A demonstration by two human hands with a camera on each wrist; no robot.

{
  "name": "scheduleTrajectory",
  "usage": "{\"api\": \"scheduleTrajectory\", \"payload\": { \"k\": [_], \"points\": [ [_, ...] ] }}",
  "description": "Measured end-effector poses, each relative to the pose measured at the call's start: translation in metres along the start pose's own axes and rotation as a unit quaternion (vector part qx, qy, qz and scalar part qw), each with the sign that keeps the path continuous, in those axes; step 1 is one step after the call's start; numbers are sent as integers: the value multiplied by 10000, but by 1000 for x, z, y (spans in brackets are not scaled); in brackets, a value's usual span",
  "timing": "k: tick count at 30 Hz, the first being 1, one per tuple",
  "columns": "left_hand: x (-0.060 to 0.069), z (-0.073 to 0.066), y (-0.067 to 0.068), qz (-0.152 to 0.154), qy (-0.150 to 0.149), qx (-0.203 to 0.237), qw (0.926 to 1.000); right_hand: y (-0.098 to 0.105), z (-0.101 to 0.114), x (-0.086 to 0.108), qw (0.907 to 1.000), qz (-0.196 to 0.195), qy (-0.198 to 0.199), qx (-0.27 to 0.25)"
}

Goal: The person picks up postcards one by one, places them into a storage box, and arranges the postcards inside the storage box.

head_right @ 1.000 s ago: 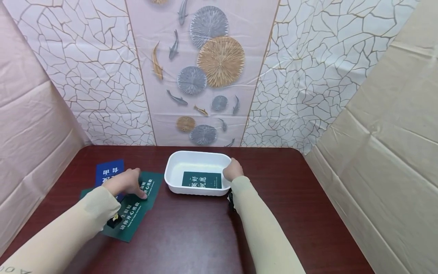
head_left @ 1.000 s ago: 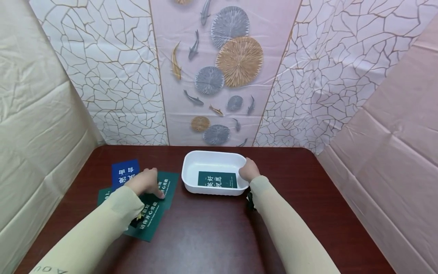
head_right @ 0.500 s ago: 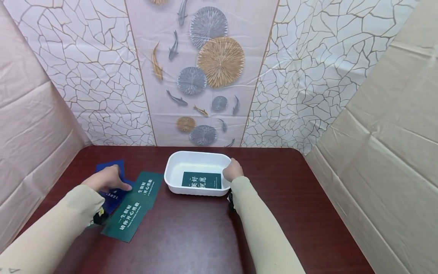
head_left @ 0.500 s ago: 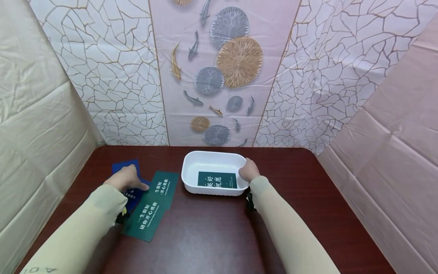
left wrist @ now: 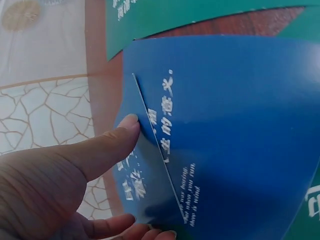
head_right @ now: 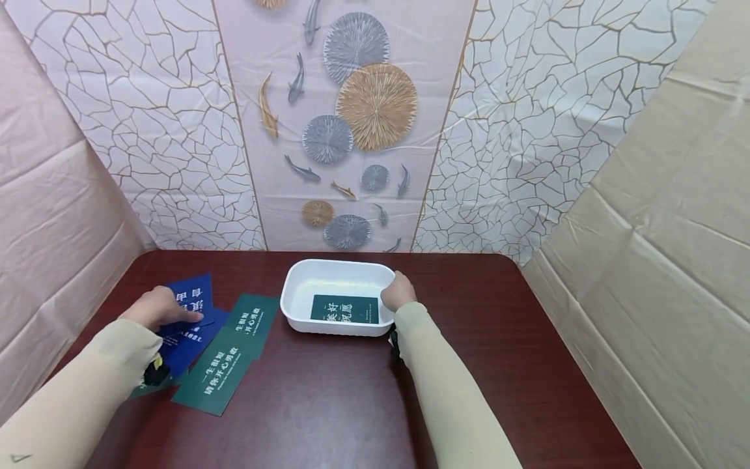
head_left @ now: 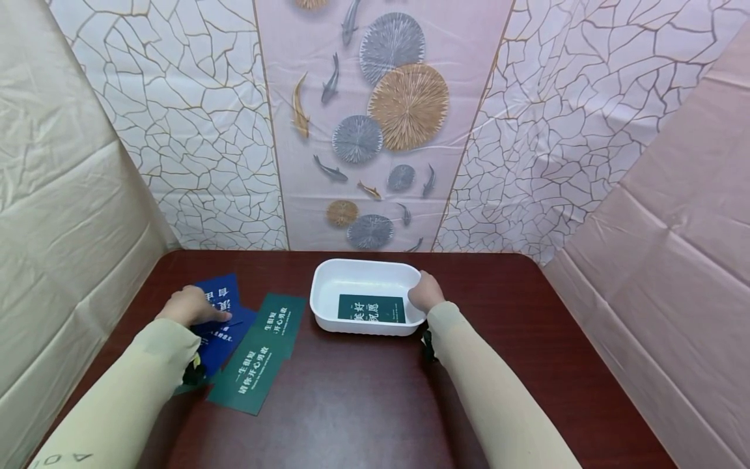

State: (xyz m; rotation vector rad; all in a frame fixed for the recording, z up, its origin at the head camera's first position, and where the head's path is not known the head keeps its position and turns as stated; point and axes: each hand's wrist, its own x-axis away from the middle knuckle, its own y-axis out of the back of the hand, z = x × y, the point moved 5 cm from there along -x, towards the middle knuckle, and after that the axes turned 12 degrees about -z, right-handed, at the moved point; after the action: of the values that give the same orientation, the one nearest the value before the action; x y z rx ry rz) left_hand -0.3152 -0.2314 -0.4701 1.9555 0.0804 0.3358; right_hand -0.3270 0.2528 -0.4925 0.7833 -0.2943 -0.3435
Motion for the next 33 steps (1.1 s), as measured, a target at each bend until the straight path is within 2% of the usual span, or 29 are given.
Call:
{"api": "scheduleTrajectory", "payload": {
  "k": [5,12,20,28,33],
  "points": [
    [-2,4,-1,-10,236,-60,9997,0,1,1,10000,9,-20,-33],
    [0,3,-3,160,273,67,9995,0,1,1,10000,26,-84,-22],
    [1,6,-3,60,618,196,9979,-2,3,4,10000,58,26,-8],
    [0,9,-6,40,617,326,9976,-3,1,5,10000,29,-9,-5],
    [-2,11,-9,69,493,451,9977,-4,0,5,10000,46,-21,-19]
  ]
}}
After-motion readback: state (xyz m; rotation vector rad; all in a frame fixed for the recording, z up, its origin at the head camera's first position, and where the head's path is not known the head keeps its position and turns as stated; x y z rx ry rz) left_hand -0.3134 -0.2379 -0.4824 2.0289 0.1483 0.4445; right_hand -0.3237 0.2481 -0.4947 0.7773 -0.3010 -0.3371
